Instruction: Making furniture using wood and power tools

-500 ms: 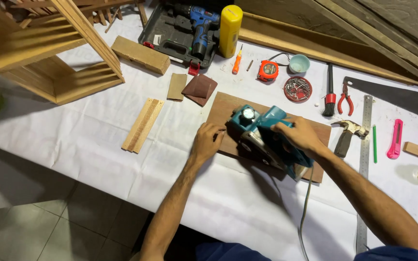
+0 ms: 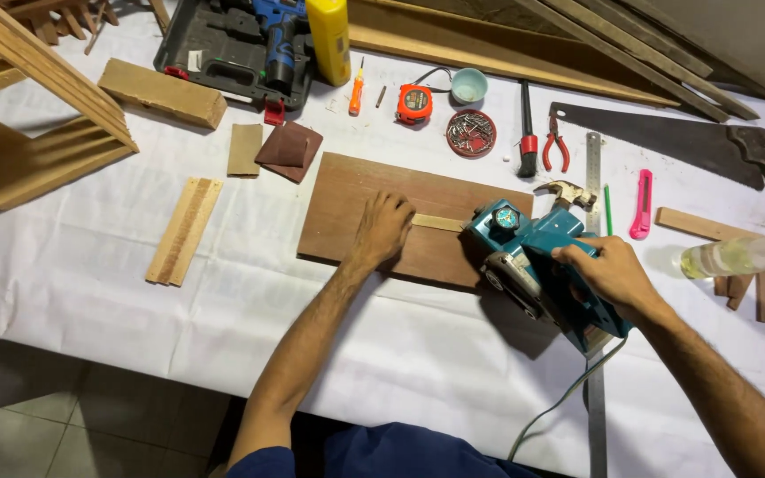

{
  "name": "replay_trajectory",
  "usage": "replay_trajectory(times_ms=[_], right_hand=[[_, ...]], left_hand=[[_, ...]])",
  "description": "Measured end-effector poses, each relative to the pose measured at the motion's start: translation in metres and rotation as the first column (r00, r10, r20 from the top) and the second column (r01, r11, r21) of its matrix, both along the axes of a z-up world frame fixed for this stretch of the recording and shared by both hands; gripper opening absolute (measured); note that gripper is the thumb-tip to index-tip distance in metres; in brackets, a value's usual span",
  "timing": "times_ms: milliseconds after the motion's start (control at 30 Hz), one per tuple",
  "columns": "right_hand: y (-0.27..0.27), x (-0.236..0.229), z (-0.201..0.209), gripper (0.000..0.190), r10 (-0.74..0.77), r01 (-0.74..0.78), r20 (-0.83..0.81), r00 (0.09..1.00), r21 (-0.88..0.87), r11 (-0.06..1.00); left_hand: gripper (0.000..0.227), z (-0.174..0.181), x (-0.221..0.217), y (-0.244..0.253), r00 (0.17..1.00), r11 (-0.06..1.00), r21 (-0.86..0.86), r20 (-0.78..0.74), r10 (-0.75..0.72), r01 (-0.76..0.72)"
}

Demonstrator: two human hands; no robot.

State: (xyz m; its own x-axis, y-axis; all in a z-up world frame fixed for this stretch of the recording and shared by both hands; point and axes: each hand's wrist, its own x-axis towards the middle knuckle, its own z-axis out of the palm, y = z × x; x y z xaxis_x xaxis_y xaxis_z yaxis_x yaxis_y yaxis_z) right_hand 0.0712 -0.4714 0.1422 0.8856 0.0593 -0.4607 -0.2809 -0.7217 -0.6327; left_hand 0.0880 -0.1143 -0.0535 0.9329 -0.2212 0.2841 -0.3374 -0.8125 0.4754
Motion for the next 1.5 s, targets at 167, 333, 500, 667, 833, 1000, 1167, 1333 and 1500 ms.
replay_trajectory(times_ms=[167,333,500,667,833,1000,1167,1333,1500], right_hand=[[-0.04,-0.008,-0.013,0.036,0.027,-0.027,-0.024,0.999,0.0,1.0],[-0.059,-0.007,-0.021,0.036,0.137,-0.136,-0.026,0.99,0.028,0.99],[-0.055,0.001,-0.029,0.034,0.258,-0.258,-0.002,0.966,0.016,0.966],[-0.055,0.016,-0.042,0.035,0.316,-0.316,0.01,0.949,0.029,0.948],[-0.045,0.03,-0.052,0.039,0.334,-0.334,-0.043,0.941,0.024,0.942],[-0.024,0.032,-0.051,0.038,0.385,-0.386,0.022,0.923,0.04,0.922],[-0.004,0.038,-0.049,0.038,0.382,-0.382,-0.002,0.924,0.019,0.924],[0.006,0.046,-0.052,0.042,0.37,-0.369,-0.032,0.928,0.033,0.929],[0.02,0.051,-0.059,0.037,0.388,-0.388,-0.012,0.922,-0.012,0.922]], left_hand=[[0.013,0.019,-0.006,-0.006,1.0,1.0,-0.013,-0.011,-0.006,0.006],[0.01,0.013,-0.013,-0.013,1.0,1.0,-0.024,-0.008,0.0,0.0],[0.013,0.011,-0.017,-0.018,0.999,1.0,-0.022,0.032,0.005,-0.004],[0.015,0.012,-0.018,-0.021,0.998,0.999,-0.025,0.049,0.037,-0.035],[0.012,0.011,-0.018,-0.023,0.999,0.998,-0.048,0.036,0.038,-0.036],[0.007,0.0,-0.019,-0.019,0.999,0.999,-0.034,0.028,0.02,-0.019],[0.01,-0.011,-0.016,-0.011,0.998,0.998,-0.055,0.068,-0.004,0.008],[0.013,0.013,-0.014,0.016,0.99,0.992,-0.032,0.07,0.12,-0.118],[0.015,0.003,-0.011,0.041,0.986,0.973,-0.177,-0.098,0.136,-0.152]])
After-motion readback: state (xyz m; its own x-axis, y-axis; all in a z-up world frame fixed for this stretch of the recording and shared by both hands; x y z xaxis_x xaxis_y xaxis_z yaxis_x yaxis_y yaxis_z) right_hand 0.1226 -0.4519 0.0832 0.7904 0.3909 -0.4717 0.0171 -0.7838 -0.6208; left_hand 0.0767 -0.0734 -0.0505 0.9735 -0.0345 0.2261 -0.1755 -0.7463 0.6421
